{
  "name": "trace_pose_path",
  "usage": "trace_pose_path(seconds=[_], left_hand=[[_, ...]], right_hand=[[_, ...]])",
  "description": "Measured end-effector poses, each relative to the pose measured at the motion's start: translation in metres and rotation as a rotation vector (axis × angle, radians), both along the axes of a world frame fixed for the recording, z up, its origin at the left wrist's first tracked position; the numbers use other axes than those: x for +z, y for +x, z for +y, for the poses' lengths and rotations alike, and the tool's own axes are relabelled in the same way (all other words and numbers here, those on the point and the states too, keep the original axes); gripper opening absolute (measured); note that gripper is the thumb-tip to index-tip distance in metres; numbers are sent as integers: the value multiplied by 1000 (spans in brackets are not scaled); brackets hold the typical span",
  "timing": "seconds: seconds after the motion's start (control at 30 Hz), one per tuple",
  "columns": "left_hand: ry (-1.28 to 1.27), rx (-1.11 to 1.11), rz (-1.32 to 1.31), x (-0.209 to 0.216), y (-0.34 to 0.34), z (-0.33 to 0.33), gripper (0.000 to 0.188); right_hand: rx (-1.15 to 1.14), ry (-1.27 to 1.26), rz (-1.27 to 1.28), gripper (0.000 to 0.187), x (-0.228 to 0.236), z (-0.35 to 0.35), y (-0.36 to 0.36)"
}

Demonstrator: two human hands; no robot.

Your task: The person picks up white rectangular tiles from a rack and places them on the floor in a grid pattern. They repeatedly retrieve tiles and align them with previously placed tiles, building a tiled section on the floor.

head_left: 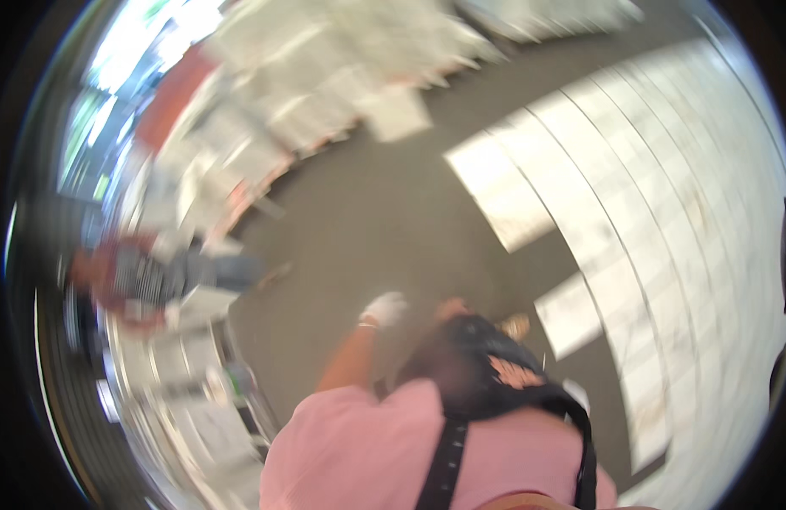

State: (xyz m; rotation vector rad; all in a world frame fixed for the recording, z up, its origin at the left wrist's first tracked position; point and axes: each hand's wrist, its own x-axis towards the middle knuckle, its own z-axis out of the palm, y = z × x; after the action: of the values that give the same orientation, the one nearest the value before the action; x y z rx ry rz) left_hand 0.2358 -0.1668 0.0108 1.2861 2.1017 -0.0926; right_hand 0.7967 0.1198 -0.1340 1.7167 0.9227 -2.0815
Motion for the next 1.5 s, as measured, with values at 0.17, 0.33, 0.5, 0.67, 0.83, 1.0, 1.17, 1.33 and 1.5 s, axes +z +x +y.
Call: trace_pose_path(seconds=[0.17,0.33,0.5,0.67,0.83,1.0,1.17,1.33,1.5], left_hand=[[-1,359,-44,0,30,-78,22],[92,769,-105,-28,81,-209,39],[-131,1232,-211,-68,71,-316,53],[-53,1221,-227,-108,-57,-404,52],[30,1483,-438,-126,-128,-400,60],[234,1520,-324,-148,-163,-381,51],[332,1425,-288,-164,-186,-382,38],[723,1834,-313,-184,-157,-389,25],[-91,854,91,-207,-120,-413,16]], right_hand=[[352,172,10,18,7,30,-108],[608,291,42,20,16,17,-198],[850,383,112,21,8,-10,-288],[1139,494,444,23,-33,-69,-398],[1473,554,735,20,-114,-68,-493],[2056,987,748,20,-106,-33,-564],[2278,933,490,22,-78,16,-676],[3413,884,952,23,-98,48,-854],[3313,1164,786,23,-98,2,-1057]])
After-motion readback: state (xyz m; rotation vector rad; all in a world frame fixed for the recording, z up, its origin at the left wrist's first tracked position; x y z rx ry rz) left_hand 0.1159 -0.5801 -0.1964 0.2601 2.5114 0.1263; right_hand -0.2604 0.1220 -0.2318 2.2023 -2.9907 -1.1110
